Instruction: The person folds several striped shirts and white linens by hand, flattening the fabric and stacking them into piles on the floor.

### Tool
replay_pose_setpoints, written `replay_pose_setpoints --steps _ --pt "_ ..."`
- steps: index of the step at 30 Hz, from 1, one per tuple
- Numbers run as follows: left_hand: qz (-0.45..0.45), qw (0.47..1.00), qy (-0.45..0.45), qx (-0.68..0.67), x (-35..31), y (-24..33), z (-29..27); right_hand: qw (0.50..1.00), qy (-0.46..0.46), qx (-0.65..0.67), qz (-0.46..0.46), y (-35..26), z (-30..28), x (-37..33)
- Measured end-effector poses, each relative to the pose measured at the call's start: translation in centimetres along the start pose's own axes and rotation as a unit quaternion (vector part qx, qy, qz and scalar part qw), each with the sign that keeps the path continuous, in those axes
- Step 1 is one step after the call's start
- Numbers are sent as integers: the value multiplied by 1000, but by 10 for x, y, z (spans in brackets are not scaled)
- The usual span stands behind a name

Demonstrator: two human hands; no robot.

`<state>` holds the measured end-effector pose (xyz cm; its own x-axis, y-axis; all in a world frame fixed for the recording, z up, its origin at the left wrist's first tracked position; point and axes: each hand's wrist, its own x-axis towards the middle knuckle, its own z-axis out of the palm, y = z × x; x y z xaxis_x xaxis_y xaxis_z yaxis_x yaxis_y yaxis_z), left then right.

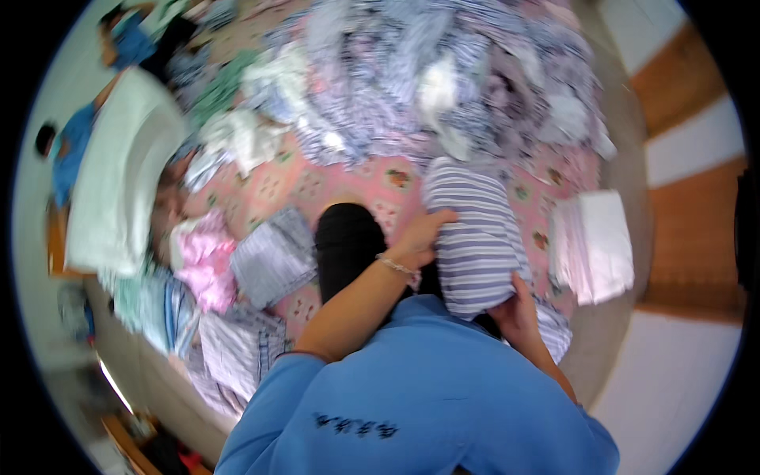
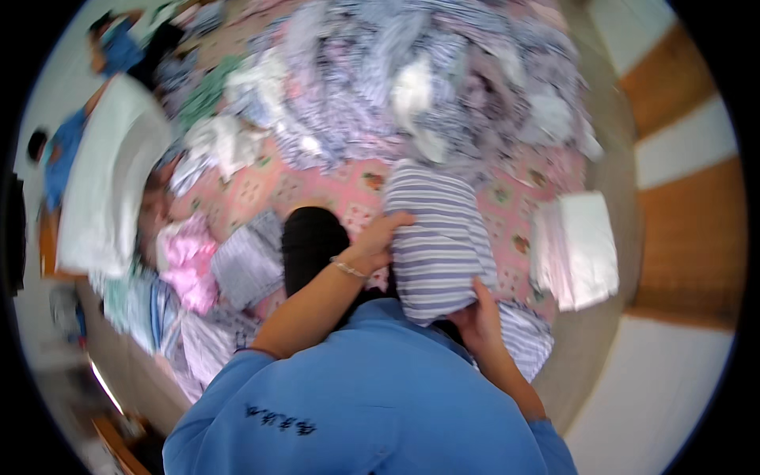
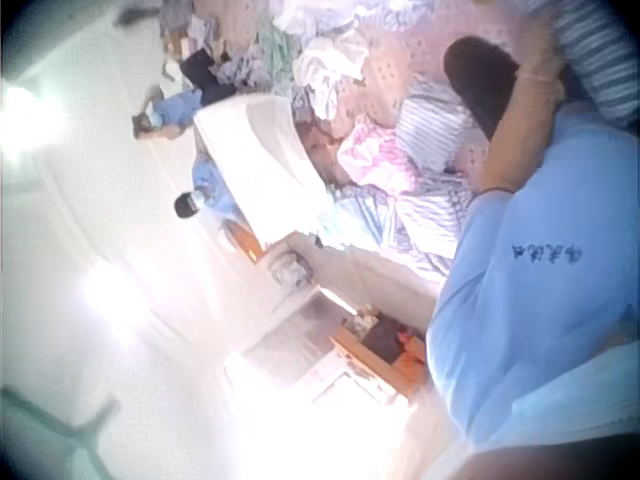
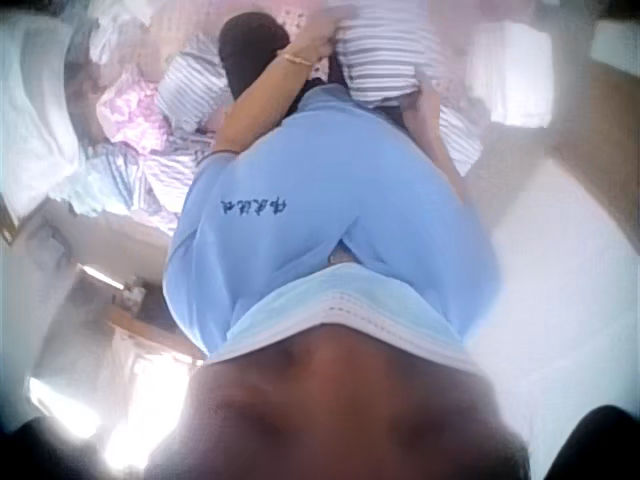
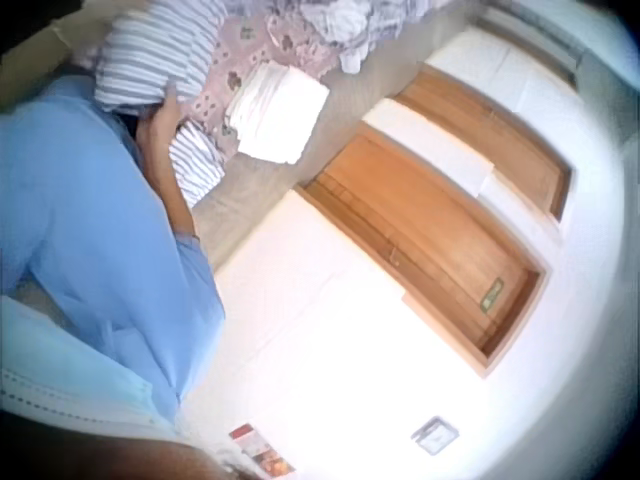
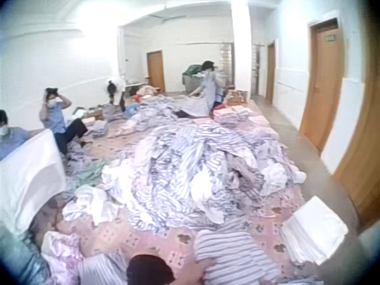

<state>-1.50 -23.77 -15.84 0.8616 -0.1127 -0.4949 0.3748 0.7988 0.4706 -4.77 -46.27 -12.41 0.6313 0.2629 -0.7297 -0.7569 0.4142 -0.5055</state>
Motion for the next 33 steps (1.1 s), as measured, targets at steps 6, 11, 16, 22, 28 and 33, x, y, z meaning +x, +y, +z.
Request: replay_pose_setpoints --steps 6,11,16,22,28,33 --pt "161 977 -10 -138 -62 80 -36 980 -119 -147 66 1 -10 3" --pt "392 890 34 -232 -161 143 -85 971 -179 -146 58 -1 33 21" --pt "544 748 198 -324 -193 126 -207 954 -202 -218 40 -9 60 26" --pt "442 711 389 -385 -200 -26 -422 948 -154 -269 68 -10 72 25" --pt "292 755 390 -439 -156 -47 -426 934 -149 -309 103 -14 81 23" --pt "285 805 351 -384 -157 -73 -449 913 -178 -340 137 -9 102 50"
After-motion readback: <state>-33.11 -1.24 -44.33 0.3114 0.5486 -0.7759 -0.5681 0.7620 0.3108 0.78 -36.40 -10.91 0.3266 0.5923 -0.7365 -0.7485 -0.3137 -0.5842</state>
